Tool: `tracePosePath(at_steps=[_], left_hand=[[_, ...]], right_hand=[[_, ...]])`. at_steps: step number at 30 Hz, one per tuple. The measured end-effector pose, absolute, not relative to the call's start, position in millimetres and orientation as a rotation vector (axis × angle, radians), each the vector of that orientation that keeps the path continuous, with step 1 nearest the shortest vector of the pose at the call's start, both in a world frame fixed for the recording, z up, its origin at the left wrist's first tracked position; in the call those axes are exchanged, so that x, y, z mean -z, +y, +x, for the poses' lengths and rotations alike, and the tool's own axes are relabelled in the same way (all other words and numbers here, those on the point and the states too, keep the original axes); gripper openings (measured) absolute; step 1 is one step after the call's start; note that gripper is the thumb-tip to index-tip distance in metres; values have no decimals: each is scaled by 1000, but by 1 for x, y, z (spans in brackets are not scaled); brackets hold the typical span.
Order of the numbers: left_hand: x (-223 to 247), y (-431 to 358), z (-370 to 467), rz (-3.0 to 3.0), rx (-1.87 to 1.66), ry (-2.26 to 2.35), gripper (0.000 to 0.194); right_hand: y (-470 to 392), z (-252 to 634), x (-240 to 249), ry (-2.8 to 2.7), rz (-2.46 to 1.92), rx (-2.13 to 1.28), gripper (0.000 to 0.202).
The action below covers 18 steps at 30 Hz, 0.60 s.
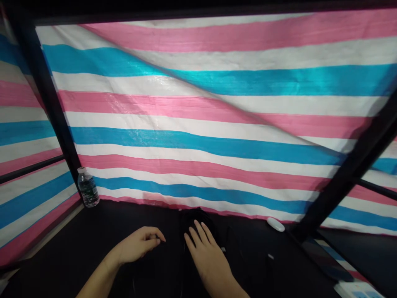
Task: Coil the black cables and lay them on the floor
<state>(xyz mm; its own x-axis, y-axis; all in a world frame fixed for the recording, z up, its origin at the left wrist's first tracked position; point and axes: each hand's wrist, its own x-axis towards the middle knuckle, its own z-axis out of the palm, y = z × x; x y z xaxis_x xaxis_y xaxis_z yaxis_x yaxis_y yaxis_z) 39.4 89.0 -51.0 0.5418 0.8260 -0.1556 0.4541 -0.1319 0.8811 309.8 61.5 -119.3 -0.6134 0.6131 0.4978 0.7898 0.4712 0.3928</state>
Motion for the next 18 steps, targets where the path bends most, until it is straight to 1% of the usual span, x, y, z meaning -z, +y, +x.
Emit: tracePosePath(at_steps=[3,5,6,11,15,16,18], left_hand=[[50,87,39,1841,-426,1057,29],[52,86,39,1878,-381,1055,28],[54,85,39,1896,-348,1055,29],[65,85,40,1983,-241,1065,27],[65,83,41,2058,-255,1088,25],[62,81,43,2076,-283,1100,25],[52,75,51,2070,-383,1114,30]], right_hand=[[73,304,115,-2457,-1307,855,40],[75,297,106,-2515,-1417,773,45],[75,293,100,-2554,-1473,715,43],[74,284,79,-2641,-1626,527,22],[70,292,68,-2634,-1739,406,13],[67,294,64,-2630,-1760,382,14],[59,297,53,-2588,-1803,337,22]])
